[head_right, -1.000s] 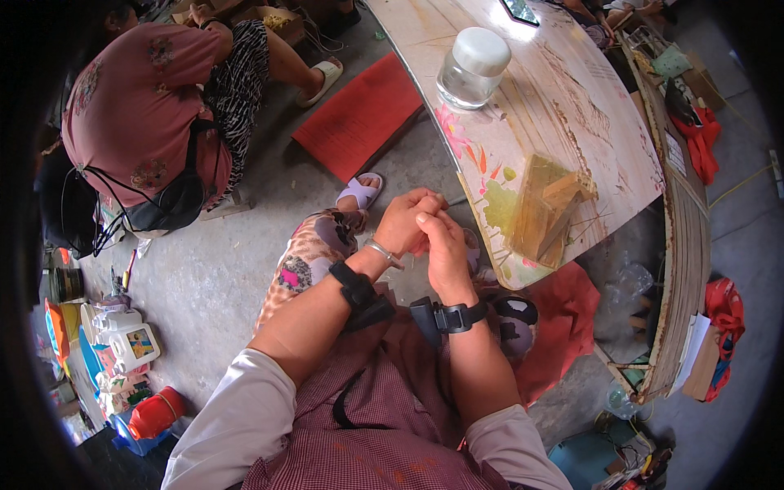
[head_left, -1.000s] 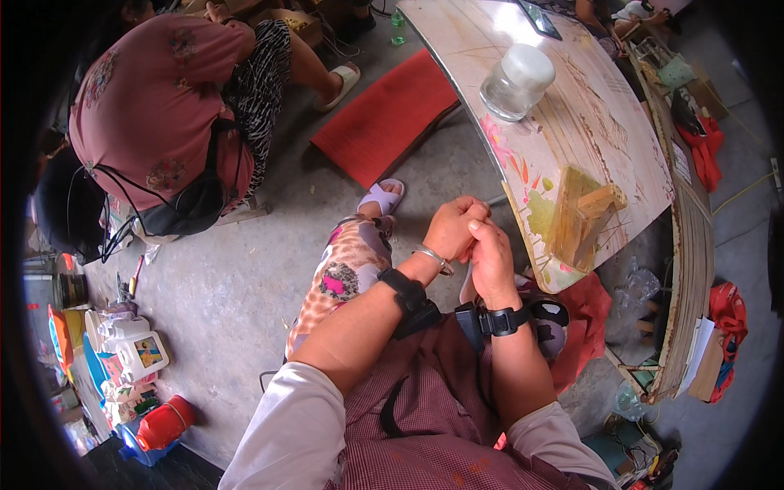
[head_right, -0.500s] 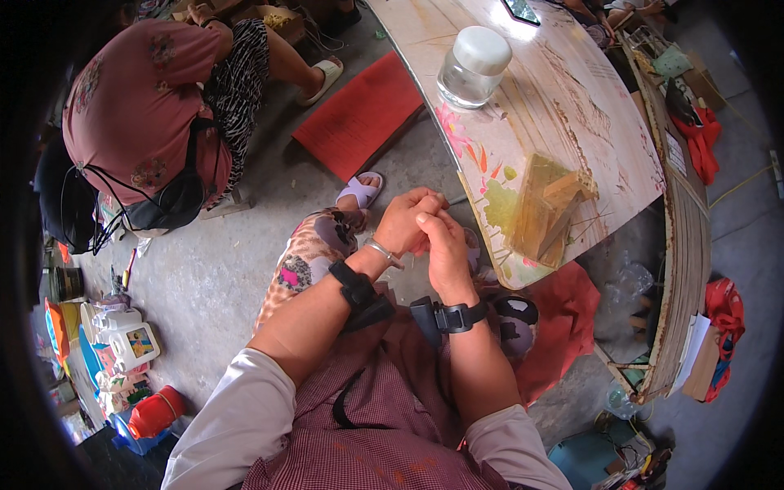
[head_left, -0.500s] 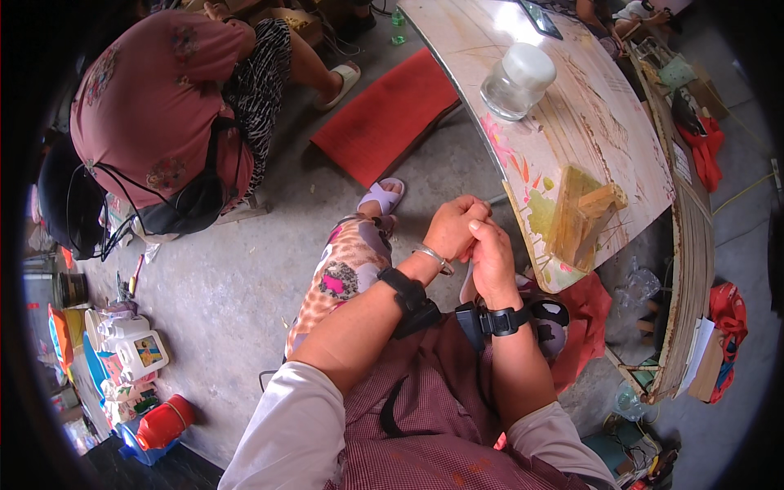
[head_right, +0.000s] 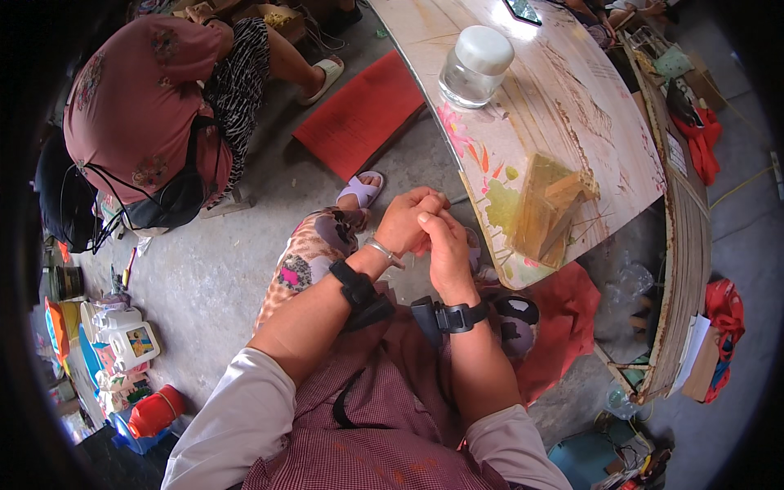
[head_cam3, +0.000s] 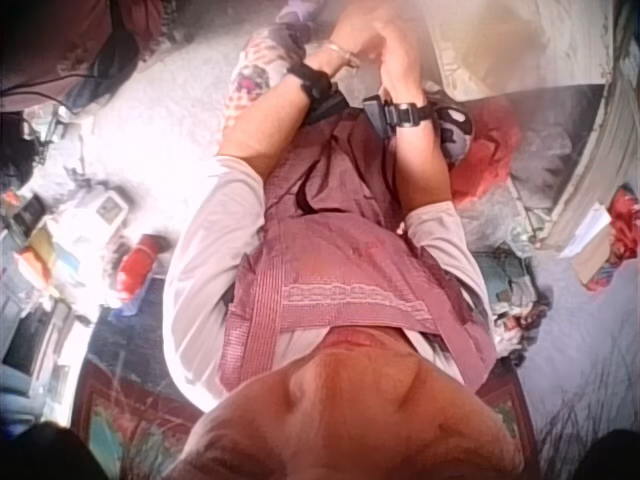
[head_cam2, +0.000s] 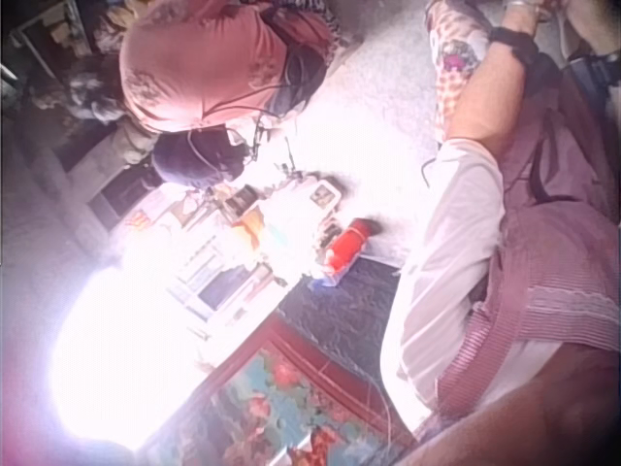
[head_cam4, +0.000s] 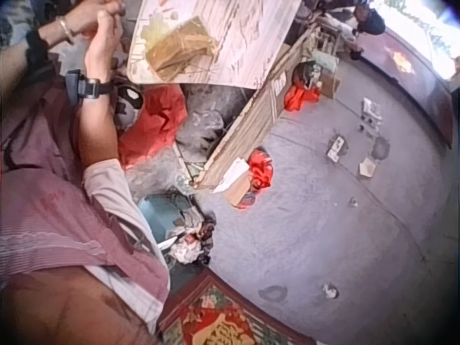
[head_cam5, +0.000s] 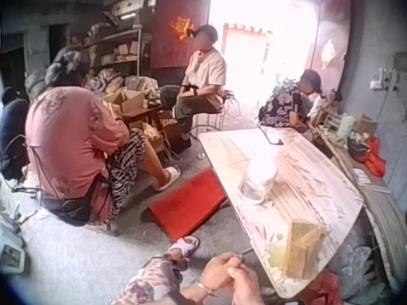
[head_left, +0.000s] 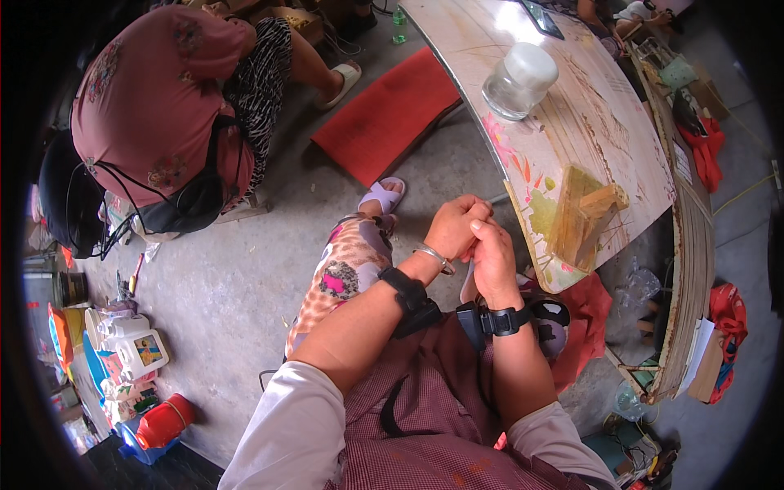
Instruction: Assembling and wrapping small items in a shared workshop environment.
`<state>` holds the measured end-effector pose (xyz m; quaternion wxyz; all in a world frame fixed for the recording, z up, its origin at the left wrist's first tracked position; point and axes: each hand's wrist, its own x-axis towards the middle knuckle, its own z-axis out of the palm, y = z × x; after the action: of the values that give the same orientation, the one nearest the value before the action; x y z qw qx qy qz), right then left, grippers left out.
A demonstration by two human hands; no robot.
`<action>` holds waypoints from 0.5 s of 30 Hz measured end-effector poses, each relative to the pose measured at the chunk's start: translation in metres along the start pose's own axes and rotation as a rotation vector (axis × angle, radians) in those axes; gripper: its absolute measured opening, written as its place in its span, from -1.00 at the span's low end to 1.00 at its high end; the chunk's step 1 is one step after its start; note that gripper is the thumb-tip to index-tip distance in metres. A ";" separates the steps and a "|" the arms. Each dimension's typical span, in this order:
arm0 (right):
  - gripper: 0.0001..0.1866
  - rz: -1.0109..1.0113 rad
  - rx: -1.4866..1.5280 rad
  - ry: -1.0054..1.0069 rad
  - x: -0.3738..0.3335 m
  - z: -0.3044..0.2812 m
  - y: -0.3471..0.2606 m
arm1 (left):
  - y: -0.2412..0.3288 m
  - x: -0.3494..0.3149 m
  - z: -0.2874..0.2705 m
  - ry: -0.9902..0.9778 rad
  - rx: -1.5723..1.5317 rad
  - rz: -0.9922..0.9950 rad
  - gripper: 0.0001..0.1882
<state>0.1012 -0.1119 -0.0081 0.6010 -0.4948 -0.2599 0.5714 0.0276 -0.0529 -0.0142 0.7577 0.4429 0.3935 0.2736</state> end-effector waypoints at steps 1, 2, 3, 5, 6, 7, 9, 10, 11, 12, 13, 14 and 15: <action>-0.82 0.002 0.000 0.000 0.001 -0.001 0.001 | 0.000 0.000 -0.001 -0.002 -0.002 -0.004 -0.67; -0.82 -0.005 -0.009 -0.013 0.001 -0.002 0.002 | 0.001 0.000 0.000 -0.004 -0.002 -0.003 -0.67; -0.81 -0.012 -0.017 -0.026 0.001 -0.004 0.003 | 0.003 -0.002 0.001 -0.003 -0.001 0.006 -0.67; -0.81 -0.014 -0.033 -0.014 0.001 -0.002 0.003 | 0.004 -0.003 0.002 -0.001 0.001 0.015 -0.68; -0.80 -0.016 -0.049 -0.004 0.001 -0.001 0.002 | 0.004 -0.004 0.002 0.003 0.011 0.024 -0.68; -0.80 -0.016 -0.048 -0.004 0.001 -0.001 0.002 | 0.004 -0.004 0.002 0.008 0.021 0.032 -0.68; -0.81 -0.002 -0.048 0.001 0.001 -0.001 0.002 | 0.004 -0.004 0.002 0.004 0.015 0.023 -0.68; -0.81 -0.002 -0.047 0.001 0.001 -0.002 0.002 | 0.005 -0.003 0.001 0.000 0.008 0.014 -0.68; -0.81 0.005 -0.025 -0.006 0.001 -0.003 0.003 | 0.004 -0.002 0.001 0.001 0.008 0.014 -0.68; -0.82 0.012 -0.002 -0.014 0.002 -0.003 0.003 | 0.002 -0.001 0.001 0.003 0.004 0.003 -0.68; -0.82 0.012 -0.002 -0.015 0.001 -0.003 0.003 | 0.001 -0.001 0.000 0.006 0.000 -0.009 -0.68; -0.82 0.004 -0.005 -0.016 0.001 -0.002 0.001 | 0.001 -0.001 0.001 0.004 0.000 -0.010 -0.68; -0.82 -0.004 -0.007 -0.018 0.001 -0.002 0.001 | 0.002 -0.001 0.001 0.006 -0.010 -0.002 -0.68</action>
<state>0.1027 -0.1118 -0.0095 0.5979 -0.4912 -0.2685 0.5737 0.0281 -0.0535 -0.0121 0.7589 0.4380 0.3950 0.2761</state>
